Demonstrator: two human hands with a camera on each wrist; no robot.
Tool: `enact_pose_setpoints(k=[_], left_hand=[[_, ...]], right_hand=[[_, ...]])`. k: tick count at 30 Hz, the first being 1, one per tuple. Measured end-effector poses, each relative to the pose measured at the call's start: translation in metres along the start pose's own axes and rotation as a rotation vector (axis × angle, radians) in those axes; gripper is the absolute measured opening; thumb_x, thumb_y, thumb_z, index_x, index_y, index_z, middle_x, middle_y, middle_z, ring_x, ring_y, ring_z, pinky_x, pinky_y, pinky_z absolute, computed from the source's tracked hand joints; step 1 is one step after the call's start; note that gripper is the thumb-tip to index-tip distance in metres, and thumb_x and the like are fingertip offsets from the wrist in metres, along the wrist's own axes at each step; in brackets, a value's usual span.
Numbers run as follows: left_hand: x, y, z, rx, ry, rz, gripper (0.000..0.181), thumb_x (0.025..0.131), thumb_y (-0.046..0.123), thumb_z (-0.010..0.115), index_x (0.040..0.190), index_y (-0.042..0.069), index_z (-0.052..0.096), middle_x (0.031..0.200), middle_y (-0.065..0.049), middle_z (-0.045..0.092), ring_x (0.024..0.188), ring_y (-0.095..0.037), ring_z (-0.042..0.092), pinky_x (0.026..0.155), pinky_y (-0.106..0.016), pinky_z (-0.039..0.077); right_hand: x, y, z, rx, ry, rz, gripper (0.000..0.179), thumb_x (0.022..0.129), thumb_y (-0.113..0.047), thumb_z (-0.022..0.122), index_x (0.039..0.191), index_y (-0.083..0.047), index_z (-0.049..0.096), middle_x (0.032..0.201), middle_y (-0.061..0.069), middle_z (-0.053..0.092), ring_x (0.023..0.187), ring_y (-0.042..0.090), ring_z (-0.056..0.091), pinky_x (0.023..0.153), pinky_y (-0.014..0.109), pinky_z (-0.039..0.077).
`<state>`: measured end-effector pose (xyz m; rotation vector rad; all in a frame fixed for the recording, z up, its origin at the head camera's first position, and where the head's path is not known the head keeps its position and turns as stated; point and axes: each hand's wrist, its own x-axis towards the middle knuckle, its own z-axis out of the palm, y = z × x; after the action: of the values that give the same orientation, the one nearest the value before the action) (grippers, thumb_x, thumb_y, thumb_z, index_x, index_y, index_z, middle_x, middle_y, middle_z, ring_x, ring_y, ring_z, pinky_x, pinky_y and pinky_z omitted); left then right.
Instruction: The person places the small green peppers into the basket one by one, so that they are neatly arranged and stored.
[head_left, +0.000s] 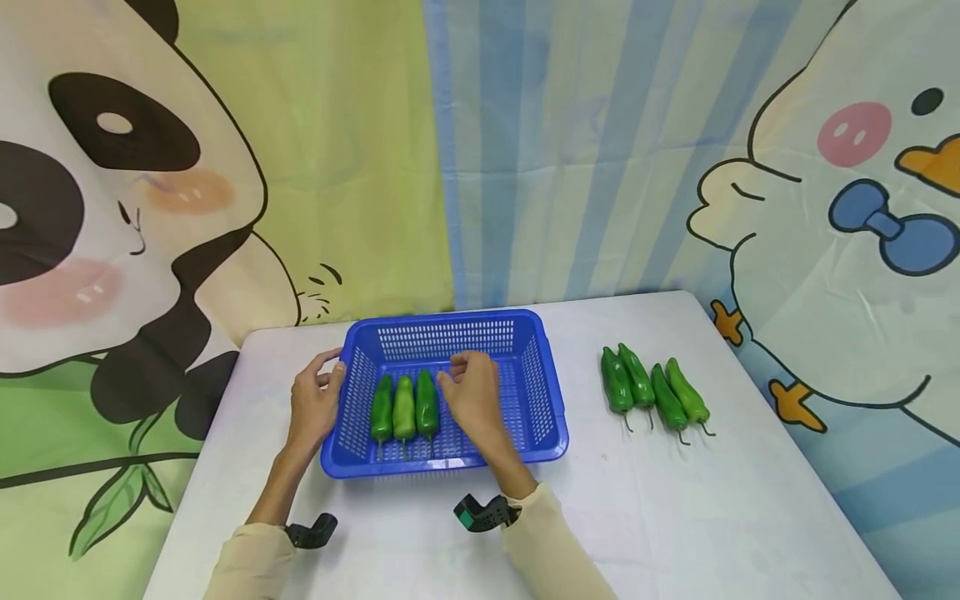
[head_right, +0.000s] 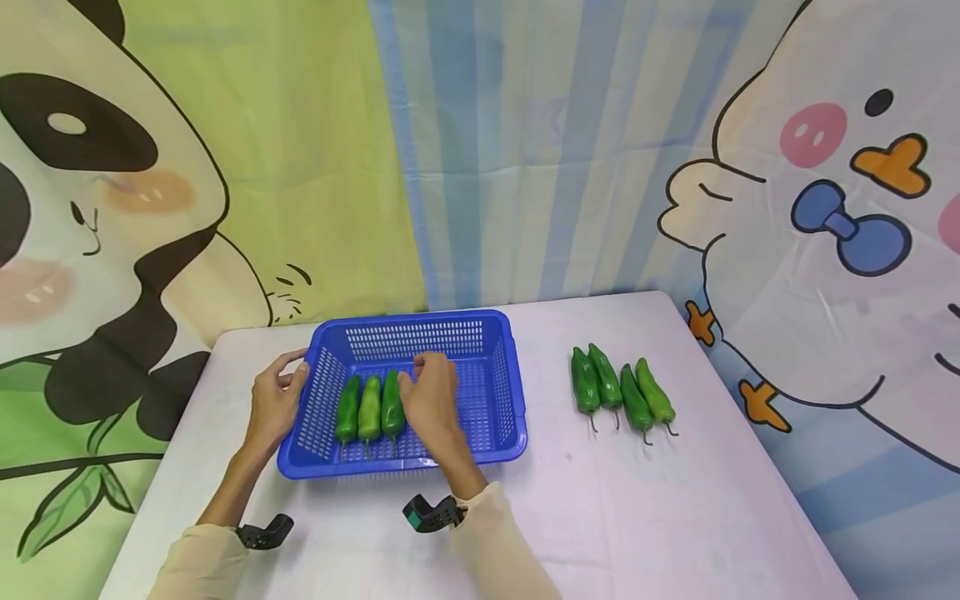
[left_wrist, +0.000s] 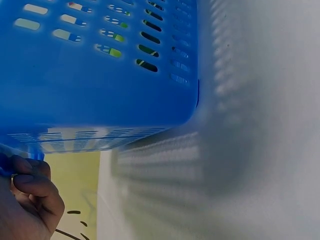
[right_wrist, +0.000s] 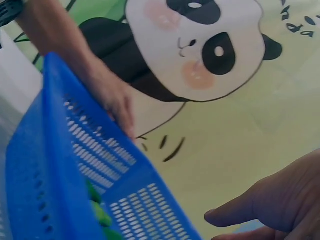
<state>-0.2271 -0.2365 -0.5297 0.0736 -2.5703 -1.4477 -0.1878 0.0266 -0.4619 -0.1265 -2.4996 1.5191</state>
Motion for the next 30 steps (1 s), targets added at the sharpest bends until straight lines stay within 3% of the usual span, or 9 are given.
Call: enact_pose_setpoints(k=[5, 14, 22, 30], left_hand=[[0.001, -0.001, 0.001, -0.006, -0.004, 0.000, 0.044, 0.117, 0.031, 0.051, 0.154, 0.009, 0.060, 0.103, -0.030, 0.080, 0.065, -0.007, 0.069, 0.058, -0.023, 0.053], [0.000, -0.004, 0.002, -0.008, 0.003, -0.006, 0.041, 0.116, 0.027, 0.053, 0.152, 0.010, 0.061, 0.101, -0.029, 0.080, 0.063, -0.008, 0.069, 0.056, -0.023, 0.053], [-0.001, -0.001, 0.001, -0.015, 0.008, 0.004, 0.040, 0.116, 0.026, 0.054, 0.151, 0.009, 0.063, 0.096, -0.028, 0.080, 0.059, -0.005, 0.067, 0.053, -0.023, 0.051], [-0.002, 0.001, 0.001, -0.022, 0.012, 0.004, 0.039, 0.115, 0.027, 0.056, 0.150, 0.010, 0.064, 0.093, -0.027, 0.080, 0.057, -0.004, 0.065, 0.052, -0.023, 0.049]], right_hand=[[0.005, -0.006, -0.025, 0.094, 0.120, -0.071, 0.023, 0.094, -0.004, 0.082, 0.115, 0.005, 0.080, 0.100, 0.020, 0.081, 0.089, 0.031, 0.078, 0.085, 0.044, 0.065], [0.015, 0.002, -0.065, 0.127, 0.276, -0.117, 0.023, 0.097, -0.005, 0.079, 0.119, 0.004, 0.079, 0.106, 0.020, 0.082, 0.094, 0.034, 0.080, 0.091, 0.048, 0.064], [0.024, 0.031, -0.091, 0.166, 0.370, -0.139, 0.024, 0.100, -0.010, 0.079, 0.121, 0.001, 0.079, 0.109, 0.020, 0.081, 0.097, 0.032, 0.078, 0.095, 0.043, 0.062], [0.028, 0.060, -0.111, 0.150, 0.479, -0.127, 0.030, 0.098, -0.007, 0.081, 0.124, 0.006, 0.077, 0.113, 0.025, 0.080, 0.101, 0.040, 0.078, 0.097, 0.050, 0.062]])
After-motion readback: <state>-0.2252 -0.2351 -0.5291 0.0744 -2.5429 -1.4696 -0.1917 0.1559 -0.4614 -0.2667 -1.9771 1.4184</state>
